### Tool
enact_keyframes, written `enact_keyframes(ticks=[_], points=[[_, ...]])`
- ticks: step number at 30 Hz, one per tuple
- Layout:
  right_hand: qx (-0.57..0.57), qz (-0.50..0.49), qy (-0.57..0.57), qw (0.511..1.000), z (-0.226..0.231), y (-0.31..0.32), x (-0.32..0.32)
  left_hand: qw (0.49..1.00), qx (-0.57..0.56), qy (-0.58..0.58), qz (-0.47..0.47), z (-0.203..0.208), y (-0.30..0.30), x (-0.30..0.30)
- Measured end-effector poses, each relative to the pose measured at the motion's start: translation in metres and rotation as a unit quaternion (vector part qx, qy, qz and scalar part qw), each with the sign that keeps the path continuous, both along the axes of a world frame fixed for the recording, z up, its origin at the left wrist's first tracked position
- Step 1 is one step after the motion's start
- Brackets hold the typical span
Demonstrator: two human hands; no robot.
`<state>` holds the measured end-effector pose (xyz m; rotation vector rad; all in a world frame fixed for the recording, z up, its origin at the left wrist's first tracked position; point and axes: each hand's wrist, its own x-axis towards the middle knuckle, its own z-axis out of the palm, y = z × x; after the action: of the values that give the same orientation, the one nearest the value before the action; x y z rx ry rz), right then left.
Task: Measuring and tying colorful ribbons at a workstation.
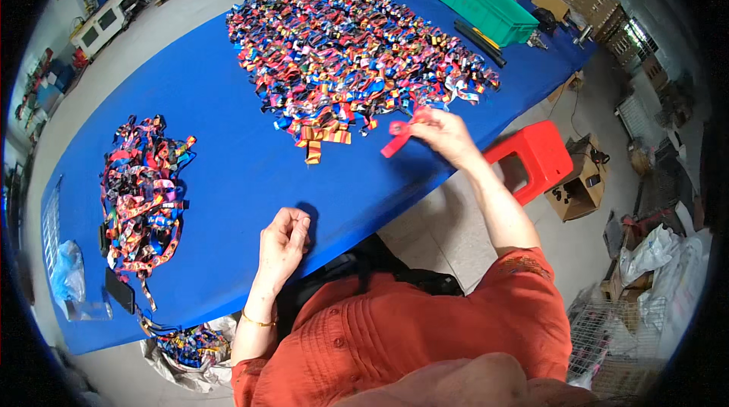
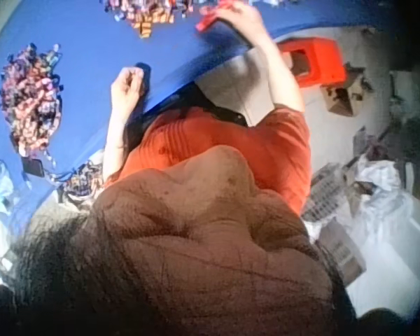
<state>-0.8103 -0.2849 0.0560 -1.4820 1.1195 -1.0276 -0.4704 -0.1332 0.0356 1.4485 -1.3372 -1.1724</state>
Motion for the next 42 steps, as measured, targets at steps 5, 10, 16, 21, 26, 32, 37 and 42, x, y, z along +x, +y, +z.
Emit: enact_keyframes(ticks=[5,10,16,21,26,32,37,42], points=[[0.035,-0.069,0.044,0.996,0.005,-0.017,-0.077,0.999,-0.005,-0.031,-0.012,-0.008,-0.004,0.000],[0.013,-0.154,0.079,0.985,-0.028,-0.056,-0.132,1.000,0.027,0.004,0.010,-0.016,-0.008,-0.001],[-0.023,-0.226,0.124,0.966,-0.059,-0.090,-0.160,0.999,0.032,0.010,0.027,-0.015,-0.007,-0.004],[-0.073,-0.294,0.224,0.926,-0.065,-0.104,-0.158,0.999,0.028,-0.002,0.032,-0.019,-0.008,-0.003],[-0.067,-0.356,0.307,0.880,-0.066,-0.110,-0.145,0.999,0.028,-0.004,0.034,-0.019,-0.009,-0.003],[-0.079,-0.419,0.302,0.853,-0.059,-0.110,-0.121,0.999,0.034,0.010,0.039,-0.019,-0.008,-0.003],[-0.151,-0.401,0.368,0.825,-0.062,-0.107,-0.126,0.998,0.034,0.037,0.039,-0.017,-0.002,-0.003],[-0.203,-0.398,0.348,0.824,-0.068,-0.101,-0.130,0.996,0.032,0.070,0.041,-0.014,0.005,0.001]])
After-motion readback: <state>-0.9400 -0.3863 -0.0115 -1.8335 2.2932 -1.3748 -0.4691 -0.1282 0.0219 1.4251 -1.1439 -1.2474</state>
